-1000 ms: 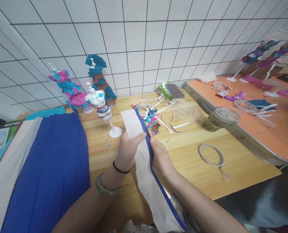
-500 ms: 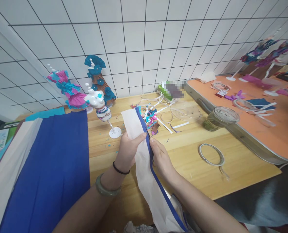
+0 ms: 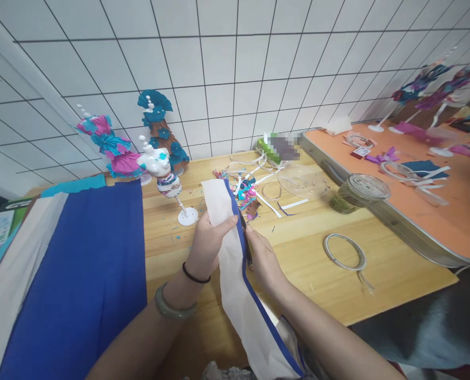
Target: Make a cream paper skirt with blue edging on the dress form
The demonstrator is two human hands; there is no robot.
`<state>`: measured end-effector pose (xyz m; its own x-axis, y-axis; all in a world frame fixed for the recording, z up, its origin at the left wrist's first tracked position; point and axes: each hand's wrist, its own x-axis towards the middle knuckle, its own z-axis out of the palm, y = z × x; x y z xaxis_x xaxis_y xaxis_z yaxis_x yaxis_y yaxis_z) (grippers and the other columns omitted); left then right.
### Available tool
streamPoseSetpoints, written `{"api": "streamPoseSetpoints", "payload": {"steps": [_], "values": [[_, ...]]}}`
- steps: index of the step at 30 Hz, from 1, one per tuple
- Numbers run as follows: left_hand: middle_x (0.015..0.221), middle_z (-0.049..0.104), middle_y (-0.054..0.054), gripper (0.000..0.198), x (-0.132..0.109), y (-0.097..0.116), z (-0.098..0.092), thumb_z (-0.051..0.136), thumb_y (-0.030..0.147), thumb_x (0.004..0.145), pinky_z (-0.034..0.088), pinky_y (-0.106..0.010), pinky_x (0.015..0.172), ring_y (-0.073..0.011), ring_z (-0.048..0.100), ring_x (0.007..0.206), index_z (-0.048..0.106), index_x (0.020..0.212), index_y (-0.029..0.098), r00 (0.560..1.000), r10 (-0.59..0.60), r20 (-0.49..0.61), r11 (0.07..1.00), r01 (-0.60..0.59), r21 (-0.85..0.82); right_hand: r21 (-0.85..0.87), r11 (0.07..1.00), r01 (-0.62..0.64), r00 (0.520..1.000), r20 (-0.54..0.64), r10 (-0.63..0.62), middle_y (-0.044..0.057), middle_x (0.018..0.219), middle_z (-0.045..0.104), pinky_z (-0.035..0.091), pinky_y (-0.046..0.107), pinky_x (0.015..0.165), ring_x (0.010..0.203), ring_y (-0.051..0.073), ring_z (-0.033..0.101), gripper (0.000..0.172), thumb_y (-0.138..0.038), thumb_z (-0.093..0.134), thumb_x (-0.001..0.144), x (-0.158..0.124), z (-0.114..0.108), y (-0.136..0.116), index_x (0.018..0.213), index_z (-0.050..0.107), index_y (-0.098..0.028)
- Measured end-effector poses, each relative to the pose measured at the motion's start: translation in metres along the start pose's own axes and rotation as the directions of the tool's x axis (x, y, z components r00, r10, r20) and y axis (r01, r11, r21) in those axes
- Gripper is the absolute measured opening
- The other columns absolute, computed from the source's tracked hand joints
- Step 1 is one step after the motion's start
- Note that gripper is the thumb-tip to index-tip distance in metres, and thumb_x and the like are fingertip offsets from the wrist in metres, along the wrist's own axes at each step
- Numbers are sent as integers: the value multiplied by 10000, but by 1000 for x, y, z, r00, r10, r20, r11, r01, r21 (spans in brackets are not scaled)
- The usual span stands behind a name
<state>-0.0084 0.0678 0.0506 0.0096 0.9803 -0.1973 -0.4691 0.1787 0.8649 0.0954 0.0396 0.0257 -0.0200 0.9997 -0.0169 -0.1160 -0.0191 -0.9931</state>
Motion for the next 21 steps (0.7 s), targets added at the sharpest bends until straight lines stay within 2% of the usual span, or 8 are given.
{"api": "streamPoseSetpoints", "payload": {"steps": [4, 8, 13, 16, 21], "values": [[845, 705, -33, 339, 0, 1, 1, 774, 187, 597, 484, -280, 701, -154, 630, 717, 634, 904, 149, 1000, -9, 7, 1000, 9, -13, 142, 984, -107, 992, 84, 95, 10, 710, 583, 437, 273, 654, 694, 162, 531, 317, -497, 521, 821, -1, 0, 1, 722, 526, -196], [782, 700, -8, 292, 0, 3, 1, 769, 197, 600, 469, -267, 668, -144, 623, 668, 640, 859, 158, 999, -33, 33, 999, 34, -25, 144, 979, -145, 984, 122, 127, 16, 775, 601, 436, 263, 637, 717, 162, 539, 314, -477, 611, 774, -3, 2, 5, 860, 567, -178], [823, 711, -23, 234, 3, 5, -4, 723, 223, 672, 477, -267, 657, -159, 647, 692, 656, 887, 160, 989, -58, 134, 995, 69, -76, 44, 993, -108, 988, 112, 102, 11, 767, 591, 417, 259, 635, 700, 155, 521, 298, -453, 604, 786, -4, -1, 7, 866, 586, -167], [878, 715, -55, 235, 6, 9, -7, 692, 265, 721, 495, -289, 697, -181, 662, 737, 670, 918, 139, 982, -65, 180, 993, 80, -81, -51, 997, -55, 991, 116, 60, 16, 803, 598, 419, 274, 698, 757, 165, 527, 261, -419, 573, 818, -4, -4, 5, 873, 586, -164], [881, 714, -62, 278, 10, 13, -12, 733, 234, 679, 504, -308, 731, -188, 659, 761, 677, 930, 128, 977, -70, 204, 997, 75, -16, -250, 968, 32, 989, 149, 5, 14, 822, 616, 410, 267, 716, 796, 177, 551, 212, -378, 534, 848, -4, -9, 7, 847, 586, -173]]}}
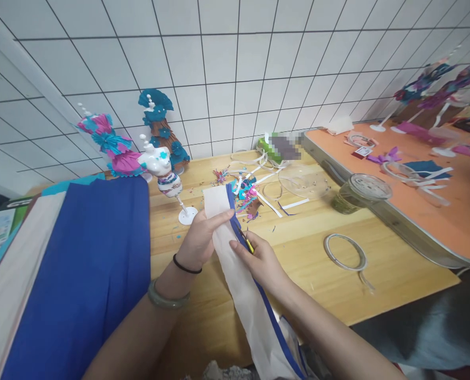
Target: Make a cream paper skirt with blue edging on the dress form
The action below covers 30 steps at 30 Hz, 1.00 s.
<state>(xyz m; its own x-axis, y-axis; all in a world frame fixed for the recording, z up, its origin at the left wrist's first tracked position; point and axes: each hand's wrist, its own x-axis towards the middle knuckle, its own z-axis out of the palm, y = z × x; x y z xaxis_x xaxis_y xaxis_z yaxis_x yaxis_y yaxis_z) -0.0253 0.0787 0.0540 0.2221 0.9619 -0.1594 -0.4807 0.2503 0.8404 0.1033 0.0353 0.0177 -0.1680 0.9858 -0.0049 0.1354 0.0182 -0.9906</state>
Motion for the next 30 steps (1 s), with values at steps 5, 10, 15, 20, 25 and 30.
{"api": "streamPoseSetpoints", "payload": {"steps": [5, 10, 15, 20, 25, 30], "values": [[946, 708, -84, 333, 4, -1, -6, 732, 192, 660, 496, -343, 802, -213, 653, 851, 667, 980, 128, 1000, 19, -22, 999, -18, 33, -125, 992, 10, 1000, 11, -8, 6, 794, 620, 399, 260, 683, 766, 176, 562, 200, -373, 519, 859, -3, -4, 7, 822, 575, -184], [928, 713, -84, 333, 6, -2, -7, 727, 172, 643, 506, -309, 747, -213, 658, 831, 668, 968, 122, 997, 63, -43, 997, -61, 40, -116, 993, 11, 1000, -10, -12, 6, 775, 605, 389, 262, 682, 749, 172, 536, 204, -383, 538, 847, -4, -9, 8, 801, 573, -188], [939, 713, -79, 329, 5, -1, -6, 741, 204, 640, 507, -326, 777, -222, 659, 853, 668, 954, 139, 995, 98, -35, 994, -96, 47, 37, 999, -18, 999, 39, 17, -10, 684, 489, 370, 242, 613, 666, 136, 452, 315, -479, 523, 841, -3, -16, 2, 735, 521, -184], [908, 717, -80, 304, 2, 1, -5, 746, 225, 653, 502, -330, 756, -205, 661, 786, 678, 934, 132, 999, 50, -6, 997, -50, 58, 68, 997, -30, 998, 65, 25, -37, 606, 310, 281, 236, 511, 561, 107, 307, 432, -564, 422, 866, -1, -21, -3, 635, 399, -199], [892, 716, -65, 261, 1, 2, -3, 758, 227, 650, 503, -318, 757, -181, 652, 755, 691, 886, 137, 997, 70, -29, 990, -67, 121, -4, 1000, 8, 995, 98, -7, -32, 620, 329, 296, 240, 543, 580, 110, 314, 418, -541, 410, 881, -2, -23, -5, 657, 441, -188], [913, 719, -73, 340, 2, 1, -3, 782, 228, 611, 502, -354, 811, -208, 660, 807, 691, 927, 142, 995, 95, -41, 991, -91, 97, -48, 998, 28, 995, 93, -24, -30, 609, 354, 306, 235, 541, 587, 114, 340, 408, -532, 435, 873, -1, -24, -5, 680, 503, -180]]}}
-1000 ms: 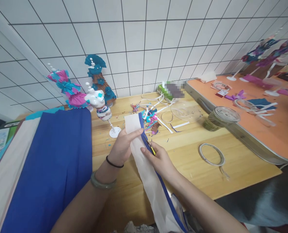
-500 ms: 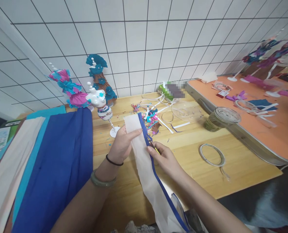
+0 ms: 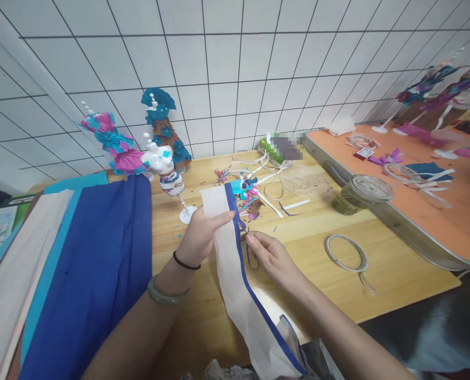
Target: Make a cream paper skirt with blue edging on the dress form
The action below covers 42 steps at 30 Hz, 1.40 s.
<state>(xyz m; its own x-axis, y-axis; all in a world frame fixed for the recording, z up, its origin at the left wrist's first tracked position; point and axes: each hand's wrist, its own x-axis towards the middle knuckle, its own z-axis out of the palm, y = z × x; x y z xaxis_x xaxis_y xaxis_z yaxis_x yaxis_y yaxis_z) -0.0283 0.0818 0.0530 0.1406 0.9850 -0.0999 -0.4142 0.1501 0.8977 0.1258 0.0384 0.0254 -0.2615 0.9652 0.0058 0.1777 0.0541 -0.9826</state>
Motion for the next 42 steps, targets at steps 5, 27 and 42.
{"api": "streamPoseSetpoints", "payload": {"steps": [5, 27, 42], "values": [[1039, 699, -106, 428, 0, -2, 0, 797, 231, 594, 491, -385, 870, -247, 653, 920, 674, 993, 137, 997, 34, -65, 999, -34, 5, 82, 994, -70, 998, -3, 70, -41, 559, 359, 295, 244, 511, 525, 113, 329, 473, -613, 434, 832, 3, -1, 1, 722, 572, -174], [1014, 701, -111, 408, -4, 0, 8, 786, 225, 594, 525, -360, 757, -234, 663, 836, 639, 961, 124, 988, 2, -157, 1000, 1, 23, 115, 988, -105, 994, -9, 107, -23, 563, 380, 287, 275, 558, 555, 135, 372, 475, -534, 311, 903, 2, 6, -3, 588, 427, -199], [911, 716, -74, 376, -8, -2, 14, 783, 180, 580, 515, -300, 716, -184, 652, 762, 648, 925, 121, 984, 10, -175, 1000, -10, 2, 151, 988, -10, 997, -71, 21, -20, 600, 384, 278, 277, 587, 590, 136, 360, 432, -493, 324, 916, 3, 13, -7, 616, 422, -198]]}}
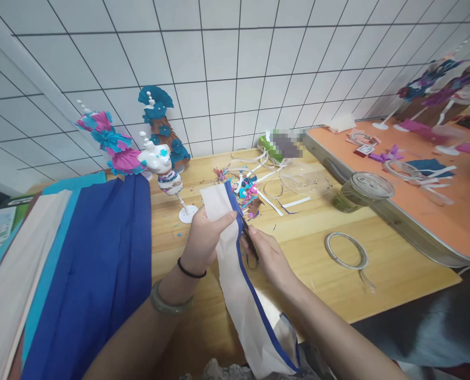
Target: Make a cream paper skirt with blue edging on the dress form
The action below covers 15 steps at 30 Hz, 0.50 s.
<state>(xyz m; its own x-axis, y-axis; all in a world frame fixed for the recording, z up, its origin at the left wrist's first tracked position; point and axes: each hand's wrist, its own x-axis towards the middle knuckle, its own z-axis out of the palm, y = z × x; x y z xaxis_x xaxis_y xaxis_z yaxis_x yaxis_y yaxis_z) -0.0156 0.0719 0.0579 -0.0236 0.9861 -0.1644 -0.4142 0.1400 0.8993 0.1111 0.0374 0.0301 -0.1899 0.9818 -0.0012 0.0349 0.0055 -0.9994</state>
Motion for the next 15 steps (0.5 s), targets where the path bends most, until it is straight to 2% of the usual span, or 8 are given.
{"api": "streamPoseSetpoints", "payload": {"steps": [9, 15], "values": [[857, 721, -61, 349, -1, -2, 1, 779, 183, 579, 516, -295, 694, -173, 651, 715, 652, 899, 122, 1000, 2, 14, 1000, -2, -21, 45, 999, 11, 1000, -24, -10, -28, 579, 367, 281, 271, 562, 568, 129, 362, 440, -482, 317, 926, 7, 3, 2, 607, 427, -199], [892, 722, -75, 346, -1, -4, 2, 778, 183, 579, 517, -303, 705, -187, 657, 746, 656, 896, 121, 1000, 6, -31, 1000, -6, 6, 121, 993, 4, 999, -42, 1, -34, 588, 347, 271, 269, 544, 556, 121, 327, 423, -500, 353, 911, 8, 6, 4, 618, 413, -201]]}}
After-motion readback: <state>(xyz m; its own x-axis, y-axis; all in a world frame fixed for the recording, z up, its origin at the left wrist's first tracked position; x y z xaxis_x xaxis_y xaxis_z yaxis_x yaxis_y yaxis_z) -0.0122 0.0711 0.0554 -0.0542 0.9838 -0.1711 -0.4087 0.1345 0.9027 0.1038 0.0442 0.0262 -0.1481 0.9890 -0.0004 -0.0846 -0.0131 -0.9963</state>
